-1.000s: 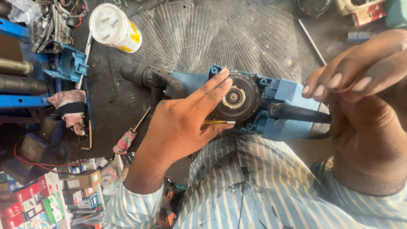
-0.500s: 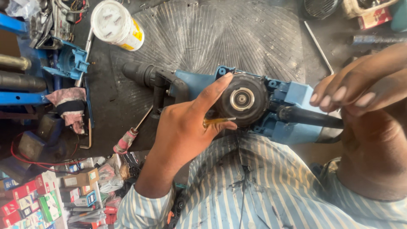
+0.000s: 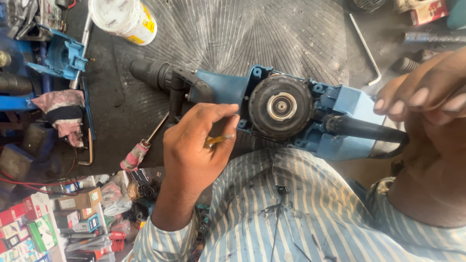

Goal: The person repairs a disassembled blue rotary hammer drill on a workshop bench. They handle the armature and housing, apply grease from a cup onto the gear assembly by hand, use a screwdriver on the housing, reposition the armature into the tool body, and pick up a brush near the end.

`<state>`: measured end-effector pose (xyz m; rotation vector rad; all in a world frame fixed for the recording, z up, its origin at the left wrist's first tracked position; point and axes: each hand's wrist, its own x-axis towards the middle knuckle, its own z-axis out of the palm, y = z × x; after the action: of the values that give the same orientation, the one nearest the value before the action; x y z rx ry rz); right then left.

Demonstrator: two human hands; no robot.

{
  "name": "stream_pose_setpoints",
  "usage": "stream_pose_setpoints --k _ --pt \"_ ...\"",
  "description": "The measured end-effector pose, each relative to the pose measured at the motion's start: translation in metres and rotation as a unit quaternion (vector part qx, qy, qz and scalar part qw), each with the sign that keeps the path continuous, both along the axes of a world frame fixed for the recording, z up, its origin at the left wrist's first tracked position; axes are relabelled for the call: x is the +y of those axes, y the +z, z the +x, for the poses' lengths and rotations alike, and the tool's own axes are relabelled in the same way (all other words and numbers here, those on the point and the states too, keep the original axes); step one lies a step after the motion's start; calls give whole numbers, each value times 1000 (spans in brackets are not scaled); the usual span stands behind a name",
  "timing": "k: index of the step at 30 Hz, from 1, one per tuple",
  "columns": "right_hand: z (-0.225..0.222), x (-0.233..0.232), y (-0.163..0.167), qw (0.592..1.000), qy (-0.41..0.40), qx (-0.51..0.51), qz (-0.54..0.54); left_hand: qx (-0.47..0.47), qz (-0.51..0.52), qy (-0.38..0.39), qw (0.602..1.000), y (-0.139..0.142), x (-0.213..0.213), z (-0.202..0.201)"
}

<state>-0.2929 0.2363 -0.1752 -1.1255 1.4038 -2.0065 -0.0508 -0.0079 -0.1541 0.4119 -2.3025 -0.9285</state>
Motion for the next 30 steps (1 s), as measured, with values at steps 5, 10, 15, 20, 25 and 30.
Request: stream_pose_setpoints --k 5,10,15,20,25,30 --pt "-14 -7 -8 998 47 24 -29 -64 67 49 995 10 5 2" --pt "-34 -58 42 967 194 158 -35 -97 -22 -39 994 40 10 1" --pt "44 -46 84 917 -107 301 238 -130 -131 -39 982 31 8 14" --pt "46 -53 95 845 -70 460 262 -156 -138 -95 974 -81 -49 20" --pt "60 -69 125 724 -87 604 322 24 -16 -148 989 -164 -84 -12" --pt "67 -69 112 736 -89 574 348 38 -166 -150 974 -100 -74 -26"
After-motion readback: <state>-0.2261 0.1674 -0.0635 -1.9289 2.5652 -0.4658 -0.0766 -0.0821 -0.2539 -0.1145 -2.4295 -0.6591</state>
